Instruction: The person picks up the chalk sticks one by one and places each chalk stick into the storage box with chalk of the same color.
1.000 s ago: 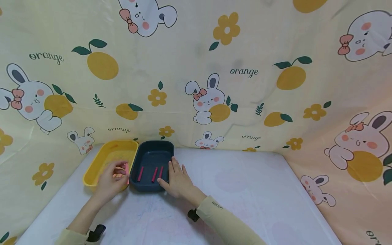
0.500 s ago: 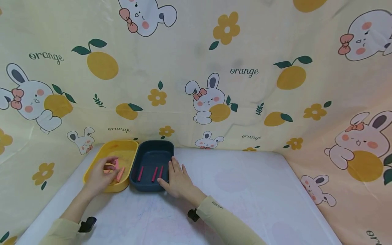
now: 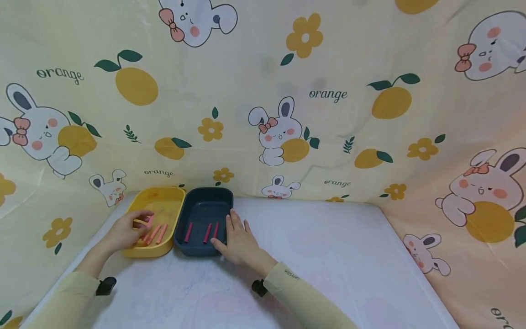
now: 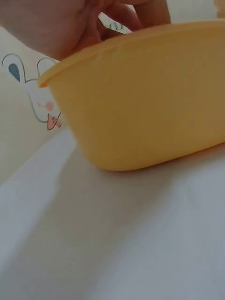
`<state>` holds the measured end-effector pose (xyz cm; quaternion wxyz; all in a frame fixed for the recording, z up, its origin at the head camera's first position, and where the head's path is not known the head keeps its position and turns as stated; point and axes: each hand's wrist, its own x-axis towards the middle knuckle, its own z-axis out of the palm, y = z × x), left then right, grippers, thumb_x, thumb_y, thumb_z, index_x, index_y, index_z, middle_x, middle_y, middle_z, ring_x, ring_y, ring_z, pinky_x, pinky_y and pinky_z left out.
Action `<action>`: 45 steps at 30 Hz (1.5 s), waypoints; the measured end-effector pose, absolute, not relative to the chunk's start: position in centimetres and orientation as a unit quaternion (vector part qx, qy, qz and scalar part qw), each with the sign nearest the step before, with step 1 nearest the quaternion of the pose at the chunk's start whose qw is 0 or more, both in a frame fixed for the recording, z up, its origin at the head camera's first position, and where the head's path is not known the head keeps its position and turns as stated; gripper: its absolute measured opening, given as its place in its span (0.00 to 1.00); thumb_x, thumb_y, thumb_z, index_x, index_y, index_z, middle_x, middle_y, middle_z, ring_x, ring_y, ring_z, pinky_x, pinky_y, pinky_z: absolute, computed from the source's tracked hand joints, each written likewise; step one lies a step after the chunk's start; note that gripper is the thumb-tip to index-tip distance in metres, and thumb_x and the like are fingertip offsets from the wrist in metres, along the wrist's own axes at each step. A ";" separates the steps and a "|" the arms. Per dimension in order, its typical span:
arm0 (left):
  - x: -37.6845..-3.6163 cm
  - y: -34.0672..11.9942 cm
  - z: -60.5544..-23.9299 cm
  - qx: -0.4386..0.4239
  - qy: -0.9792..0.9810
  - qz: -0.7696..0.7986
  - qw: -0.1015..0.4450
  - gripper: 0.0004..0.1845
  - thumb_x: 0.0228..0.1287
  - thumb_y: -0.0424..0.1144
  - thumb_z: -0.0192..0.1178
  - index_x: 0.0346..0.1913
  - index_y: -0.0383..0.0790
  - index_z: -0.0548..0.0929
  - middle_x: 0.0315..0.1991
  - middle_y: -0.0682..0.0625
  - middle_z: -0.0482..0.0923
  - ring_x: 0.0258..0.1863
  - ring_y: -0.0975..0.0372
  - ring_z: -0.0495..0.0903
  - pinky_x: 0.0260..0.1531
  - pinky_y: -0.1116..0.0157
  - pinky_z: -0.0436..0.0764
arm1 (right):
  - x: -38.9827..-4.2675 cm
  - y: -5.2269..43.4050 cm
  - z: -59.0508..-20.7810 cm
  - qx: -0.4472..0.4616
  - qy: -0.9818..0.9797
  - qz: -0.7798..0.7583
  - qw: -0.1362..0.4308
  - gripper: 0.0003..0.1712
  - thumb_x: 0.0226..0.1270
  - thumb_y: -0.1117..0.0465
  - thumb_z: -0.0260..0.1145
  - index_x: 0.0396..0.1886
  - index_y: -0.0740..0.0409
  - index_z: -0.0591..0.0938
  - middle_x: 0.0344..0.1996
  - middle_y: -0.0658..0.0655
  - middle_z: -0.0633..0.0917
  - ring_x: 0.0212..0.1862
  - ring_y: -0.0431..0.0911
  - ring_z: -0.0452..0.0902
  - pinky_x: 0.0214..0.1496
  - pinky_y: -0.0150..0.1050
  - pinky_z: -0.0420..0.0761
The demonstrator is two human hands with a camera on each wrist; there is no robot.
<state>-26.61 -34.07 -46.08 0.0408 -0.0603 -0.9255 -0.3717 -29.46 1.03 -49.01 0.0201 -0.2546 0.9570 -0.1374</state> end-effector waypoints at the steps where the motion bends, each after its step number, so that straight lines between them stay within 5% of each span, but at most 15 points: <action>1: -26.8 -34.3 -46.1 -0.061 -0.927 -0.368 0.027 0.24 0.67 0.24 0.62 0.65 0.23 0.74 0.52 0.30 0.78 0.46 0.45 0.82 0.36 0.68 0.83 | -29.5 1.0 -49.0 -0.255 0.957 -0.138 0.020 0.55 0.77 0.26 0.42 0.84 0.63 0.49 0.85 0.60 0.43 0.84 0.51 0.40 0.83 0.54 0.47; 9: -28.0 -35.2 -46.3 -0.049 -0.934 -0.351 -0.042 0.21 0.67 0.25 0.61 0.62 0.23 0.76 0.50 0.32 0.78 0.45 0.47 0.80 0.41 0.59 0.84 | -29.3 1.1 -49.0 -0.256 0.956 -0.141 0.024 0.55 0.77 0.26 0.43 0.84 0.64 0.49 0.85 0.61 0.43 0.84 0.50 0.40 0.82 0.54 0.47; 18: -29.1 -35.4 -47.1 -0.035 -0.931 -0.353 -0.081 0.22 0.64 0.23 0.60 0.62 0.26 0.78 0.52 0.32 0.77 0.47 0.46 0.76 0.41 0.60 0.82 | -29.2 1.1 -48.9 -0.254 0.956 -0.145 0.027 0.55 0.77 0.27 0.44 0.84 0.63 0.49 0.85 0.60 0.43 0.84 0.50 0.40 0.83 0.54 0.46; 33: -29.9 -35.0 -48.4 -0.038 -0.956 -0.284 -0.061 0.18 0.65 0.26 0.62 0.57 0.27 0.81 0.46 0.38 0.81 0.44 0.48 0.76 0.49 0.49 0.79 | -29.1 1.4 -48.7 -0.254 0.956 -0.147 0.025 0.55 0.77 0.27 0.44 0.84 0.64 0.50 0.85 0.61 0.44 0.84 0.50 0.41 0.82 0.55 0.48; 45: -29.9 -34.6 -48.6 -0.046 -0.956 -0.283 -0.058 0.16 0.65 0.27 0.63 0.55 0.26 0.82 0.44 0.39 0.81 0.42 0.50 0.76 0.47 0.52 0.80 | -29.0 1.6 -49.0 -0.253 0.956 -0.147 0.018 0.55 0.77 0.27 0.44 0.84 0.65 0.50 0.84 0.62 0.44 0.84 0.51 0.41 0.82 0.55 0.48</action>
